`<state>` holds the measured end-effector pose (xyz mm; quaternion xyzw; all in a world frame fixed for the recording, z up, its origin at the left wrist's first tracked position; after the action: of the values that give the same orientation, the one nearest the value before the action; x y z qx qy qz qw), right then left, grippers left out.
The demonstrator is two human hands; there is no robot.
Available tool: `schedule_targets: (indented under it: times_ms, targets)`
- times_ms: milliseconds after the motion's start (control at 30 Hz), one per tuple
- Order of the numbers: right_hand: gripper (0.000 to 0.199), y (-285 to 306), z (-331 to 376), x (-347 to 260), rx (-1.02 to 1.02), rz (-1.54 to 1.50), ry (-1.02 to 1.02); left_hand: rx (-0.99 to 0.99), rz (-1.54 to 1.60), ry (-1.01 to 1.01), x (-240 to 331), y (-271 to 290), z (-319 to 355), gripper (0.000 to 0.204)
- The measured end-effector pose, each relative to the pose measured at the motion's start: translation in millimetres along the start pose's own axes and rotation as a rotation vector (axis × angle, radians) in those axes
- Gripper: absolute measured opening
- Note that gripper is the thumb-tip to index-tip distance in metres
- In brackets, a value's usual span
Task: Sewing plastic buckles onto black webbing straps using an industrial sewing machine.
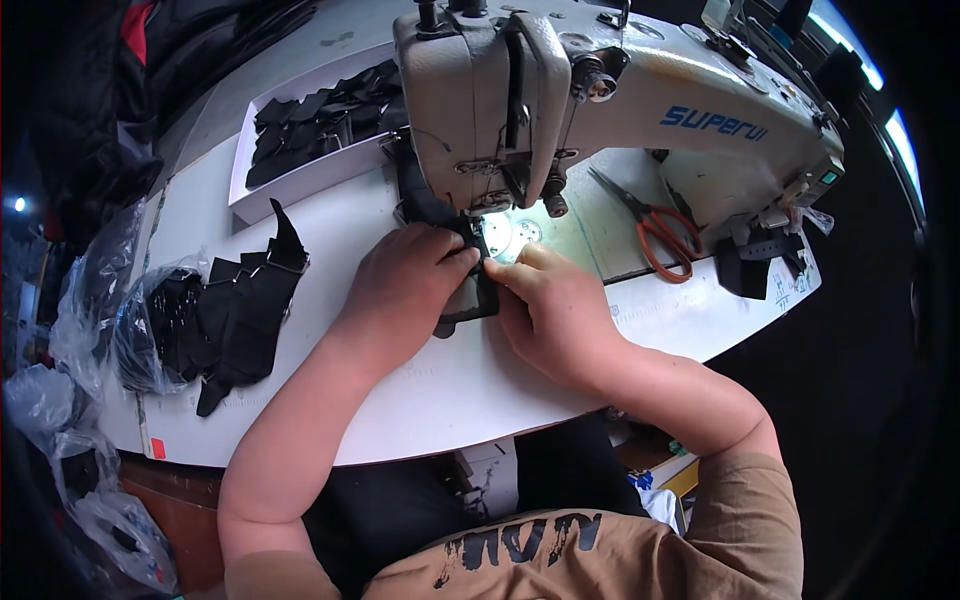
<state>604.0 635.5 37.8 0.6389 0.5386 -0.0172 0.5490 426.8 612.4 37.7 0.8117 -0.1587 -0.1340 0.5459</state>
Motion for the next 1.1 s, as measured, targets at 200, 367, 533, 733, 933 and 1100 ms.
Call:
schedule_targets:
  times_ms: [200, 367, 533, 733, 933, 1100]
  targets:
    - [0.032, -3.1, -2.9, -2.3, -0.029, 0.008, 0.022, 0.042, 0.014, -0.014, -5.9, 3.4, 6.5, 0.031]
    - [0.039, -2.2, -4.5, -3.9, -0.031, 0.090, 0.053, 0.015, -0.034, 0.011, -0.3, 5.8, 1.0, 0.029]
    - [0.039, -1.1, -2.6, 0.0, -0.055, 0.094, 0.021, 0.223, -0.104, 0.207, -32.7, 35.0, 11.2, 0.020]
    - [0.036, -2.2, -3.8, -2.1, -0.022, 0.090, 0.027, -0.077, -0.057, 0.939, -135.8, 68.8, 63.5, 0.019]
    - [0.034, -2.1, -4.9, -2.3, -0.019, 0.086, 0.017, -0.078, 0.120, 0.858, -149.6, 43.7, 67.8, 0.032]
    - [0.034, -3.2, -4.6, 1.1, 0.002, 0.068, 0.056, -0.088, 0.064, 0.779, -147.9, 42.1, 63.9, 0.023]
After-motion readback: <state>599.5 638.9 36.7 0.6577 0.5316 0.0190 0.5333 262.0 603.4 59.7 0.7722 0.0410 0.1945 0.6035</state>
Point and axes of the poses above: each hand's wrist, its own z-axis away from the middle knuckle, its own y-axis out of the back of the hand, x = y × z, the point moved 3 cm from there along -z, towards the middle knuckle, and after that the axes turned 12 degrees about -z, right-handed, at the moved point
